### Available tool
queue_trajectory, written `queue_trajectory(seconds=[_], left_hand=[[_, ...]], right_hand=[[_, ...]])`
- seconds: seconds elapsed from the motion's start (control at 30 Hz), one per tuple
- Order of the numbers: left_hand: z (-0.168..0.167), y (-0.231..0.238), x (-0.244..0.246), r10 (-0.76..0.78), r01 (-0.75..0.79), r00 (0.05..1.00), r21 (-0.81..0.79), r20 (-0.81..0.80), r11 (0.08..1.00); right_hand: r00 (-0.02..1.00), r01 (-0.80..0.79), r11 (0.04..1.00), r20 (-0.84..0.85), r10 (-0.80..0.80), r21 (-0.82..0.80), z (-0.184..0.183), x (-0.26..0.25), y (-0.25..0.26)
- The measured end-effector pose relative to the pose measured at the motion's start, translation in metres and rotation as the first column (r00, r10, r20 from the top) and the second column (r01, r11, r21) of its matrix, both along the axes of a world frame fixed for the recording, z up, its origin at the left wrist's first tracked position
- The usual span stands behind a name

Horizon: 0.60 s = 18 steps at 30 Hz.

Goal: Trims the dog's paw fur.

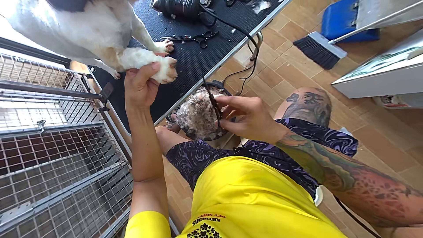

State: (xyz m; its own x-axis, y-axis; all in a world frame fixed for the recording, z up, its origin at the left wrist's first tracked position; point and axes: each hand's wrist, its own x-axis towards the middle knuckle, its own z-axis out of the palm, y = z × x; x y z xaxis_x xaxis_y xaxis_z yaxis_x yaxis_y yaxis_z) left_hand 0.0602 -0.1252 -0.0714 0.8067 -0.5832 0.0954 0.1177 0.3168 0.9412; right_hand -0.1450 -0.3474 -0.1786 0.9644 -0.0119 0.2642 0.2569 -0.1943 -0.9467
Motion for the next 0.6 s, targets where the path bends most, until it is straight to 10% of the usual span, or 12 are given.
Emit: queue_trajectory(seconds=[0.2, 0.43, 0.6], left_hand=[[0.005, 0.026, 0.035, 0.315, -0.291, 0.947, 0.26, -0.055, 0.921], [-0.029, 0.098, 0.073, 0.254, -0.244, 0.965, 0.554, 0.059, 0.796], [0.001, 0.145, 0.054, 0.479, -0.457, 0.858, 0.698, 0.184, 0.551]], right_hand=[[0.978, 0.057, 0.998, -0.203, -0.049, 0.032, -0.005, 0.014, -0.005], [0.961, 0.07, 0.977, -0.276, -0.012, 0.202, -0.015, 0.017, -0.017], [0.939, 0.053, 0.97, -0.343, 0.032, 0.238, -0.012, 0.019, -0.022]])
